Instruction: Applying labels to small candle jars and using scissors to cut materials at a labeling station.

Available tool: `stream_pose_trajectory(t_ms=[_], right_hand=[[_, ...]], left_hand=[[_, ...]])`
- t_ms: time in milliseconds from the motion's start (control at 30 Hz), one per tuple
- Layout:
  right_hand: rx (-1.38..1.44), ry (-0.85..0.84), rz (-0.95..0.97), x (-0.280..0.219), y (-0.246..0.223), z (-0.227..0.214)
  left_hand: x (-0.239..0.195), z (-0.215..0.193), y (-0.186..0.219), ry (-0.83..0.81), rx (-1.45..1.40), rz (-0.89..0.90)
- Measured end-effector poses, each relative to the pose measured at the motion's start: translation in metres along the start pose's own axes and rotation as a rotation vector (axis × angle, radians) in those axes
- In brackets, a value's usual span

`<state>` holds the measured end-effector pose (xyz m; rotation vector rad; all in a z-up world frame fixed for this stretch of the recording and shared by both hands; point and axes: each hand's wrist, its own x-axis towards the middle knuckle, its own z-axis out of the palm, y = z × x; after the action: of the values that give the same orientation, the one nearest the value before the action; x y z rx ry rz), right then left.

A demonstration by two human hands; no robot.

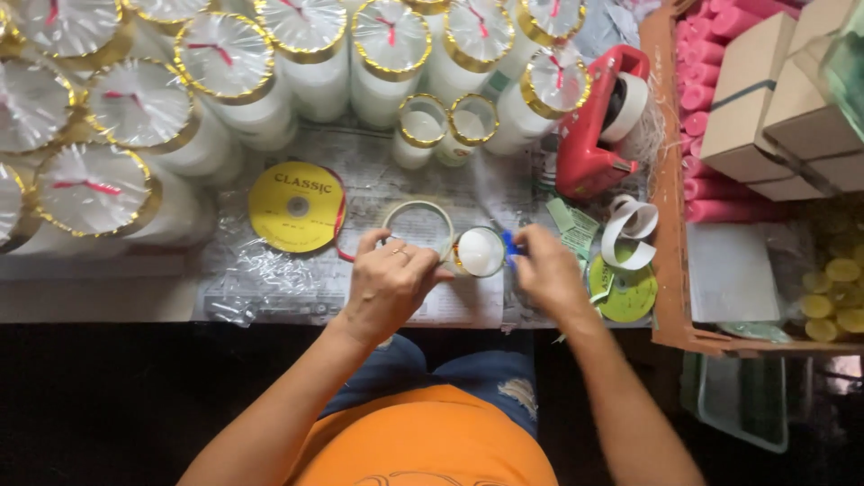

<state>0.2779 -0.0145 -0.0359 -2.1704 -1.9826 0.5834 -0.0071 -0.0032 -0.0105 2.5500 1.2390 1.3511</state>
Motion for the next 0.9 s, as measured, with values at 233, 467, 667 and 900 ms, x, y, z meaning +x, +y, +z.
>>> stream_pose_trajectory(t_ms=[233,467,667,900], right_hand=[[-0.230,-0.004,-0.389,-0.039,-0.064,-0.177],[-0.883,-0.281,-0.517,-0.048,-0.147,-0.222],[-0.937,-0.565,-0.413,-0.022,-0.200,-0.192],[-0.900,-0.471,-0.607,-0.016,-0.208,-0.177]], left_hand=[[0.006,-0.019,0.001,-0.096,-0.028,-0.010],[0.004,-0.026,0.001,-0.159,-0.048,-0.052],[0.002,-0.025,0.003,-0.103,0.007,-0.062],[0.007,-0.027,0.004,-0.066,0.035,-0.048]])
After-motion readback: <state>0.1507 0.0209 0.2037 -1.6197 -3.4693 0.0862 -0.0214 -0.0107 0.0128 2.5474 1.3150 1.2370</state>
